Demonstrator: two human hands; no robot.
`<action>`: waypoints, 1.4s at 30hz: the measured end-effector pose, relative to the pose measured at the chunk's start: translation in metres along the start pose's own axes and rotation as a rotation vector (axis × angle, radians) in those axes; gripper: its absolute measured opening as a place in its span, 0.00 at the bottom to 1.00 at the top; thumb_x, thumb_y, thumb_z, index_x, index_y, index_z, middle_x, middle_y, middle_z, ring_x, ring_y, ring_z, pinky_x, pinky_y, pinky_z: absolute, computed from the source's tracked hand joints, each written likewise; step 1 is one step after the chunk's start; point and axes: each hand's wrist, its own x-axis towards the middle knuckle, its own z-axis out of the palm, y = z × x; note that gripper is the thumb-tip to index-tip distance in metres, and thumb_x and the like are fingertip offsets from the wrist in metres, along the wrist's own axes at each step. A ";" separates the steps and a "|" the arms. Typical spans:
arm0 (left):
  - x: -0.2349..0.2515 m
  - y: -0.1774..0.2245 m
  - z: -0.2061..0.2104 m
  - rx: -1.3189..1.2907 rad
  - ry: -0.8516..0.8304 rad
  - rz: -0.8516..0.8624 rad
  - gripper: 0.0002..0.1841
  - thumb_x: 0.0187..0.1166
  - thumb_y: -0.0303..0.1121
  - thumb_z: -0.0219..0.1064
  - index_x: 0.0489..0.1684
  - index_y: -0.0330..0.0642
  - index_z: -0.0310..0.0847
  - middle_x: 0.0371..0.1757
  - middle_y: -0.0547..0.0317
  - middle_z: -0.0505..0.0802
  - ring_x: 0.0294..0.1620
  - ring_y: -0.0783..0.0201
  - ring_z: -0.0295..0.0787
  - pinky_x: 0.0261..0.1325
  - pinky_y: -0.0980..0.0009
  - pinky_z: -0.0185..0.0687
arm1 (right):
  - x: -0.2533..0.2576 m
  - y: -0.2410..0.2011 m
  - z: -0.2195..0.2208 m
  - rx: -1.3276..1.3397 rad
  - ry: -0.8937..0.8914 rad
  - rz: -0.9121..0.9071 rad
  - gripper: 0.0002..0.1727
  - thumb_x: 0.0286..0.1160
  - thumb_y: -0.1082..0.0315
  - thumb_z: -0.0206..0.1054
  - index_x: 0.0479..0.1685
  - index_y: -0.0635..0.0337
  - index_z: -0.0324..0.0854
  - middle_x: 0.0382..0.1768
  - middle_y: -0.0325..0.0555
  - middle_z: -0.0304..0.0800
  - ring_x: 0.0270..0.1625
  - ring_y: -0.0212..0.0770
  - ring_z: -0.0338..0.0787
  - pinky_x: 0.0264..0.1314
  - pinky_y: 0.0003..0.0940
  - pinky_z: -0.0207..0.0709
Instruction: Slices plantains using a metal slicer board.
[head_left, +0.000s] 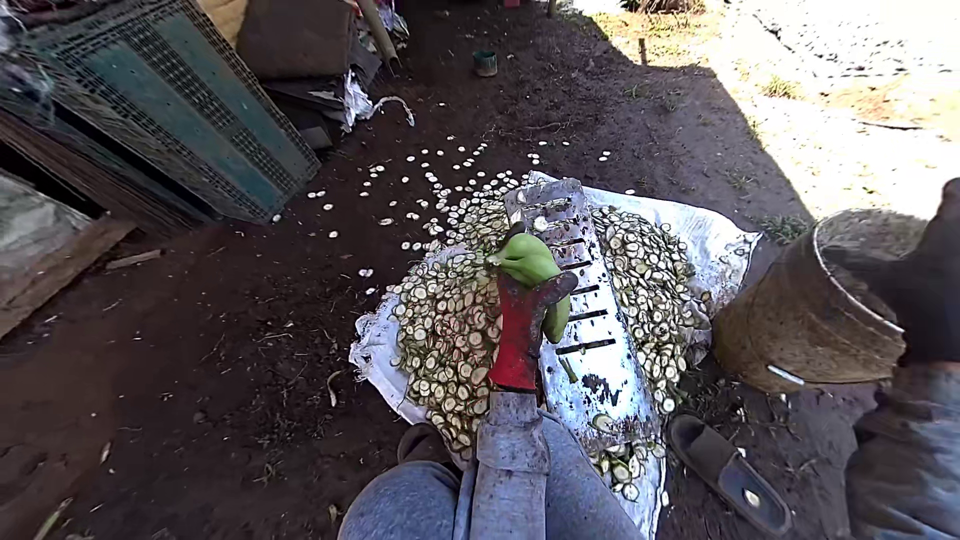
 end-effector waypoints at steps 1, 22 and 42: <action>0.001 -0.001 -0.001 0.031 -0.017 0.003 0.42 0.53 0.34 0.86 0.75 0.47 0.71 0.50 0.54 0.90 0.43 0.63 0.90 0.40 0.65 0.89 | -0.019 -0.032 0.007 0.164 -0.090 -0.137 0.62 0.55 0.55 0.86 0.94 0.56 0.48 0.90 0.67 0.53 0.89 0.68 0.59 0.83 0.72 0.57; -0.003 -0.019 0.009 0.102 -0.179 -0.110 0.26 0.96 0.51 0.38 0.90 0.60 0.62 0.85 0.62 0.77 0.80 0.55 0.76 0.74 0.52 0.77 | -0.149 -0.157 0.194 0.801 -0.274 -0.545 0.33 0.58 0.72 0.81 0.70 0.67 0.78 0.72 0.61 0.82 0.71 0.53 0.84 0.73 0.47 0.79; 0.012 0.005 -0.021 -0.173 0.319 0.057 0.23 0.97 0.48 0.38 0.84 0.57 0.63 0.73 0.61 0.84 0.63 0.64 0.88 0.65 0.64 0.84 | -0.060 -0.226 0.209 0.424 -0.220 -0.714 0.17 0.63 0.72 0.75 0.53 0.64 0.90 0.69 0.67 0.82 0.75 0.62 0.81 0.75 0.52 0.77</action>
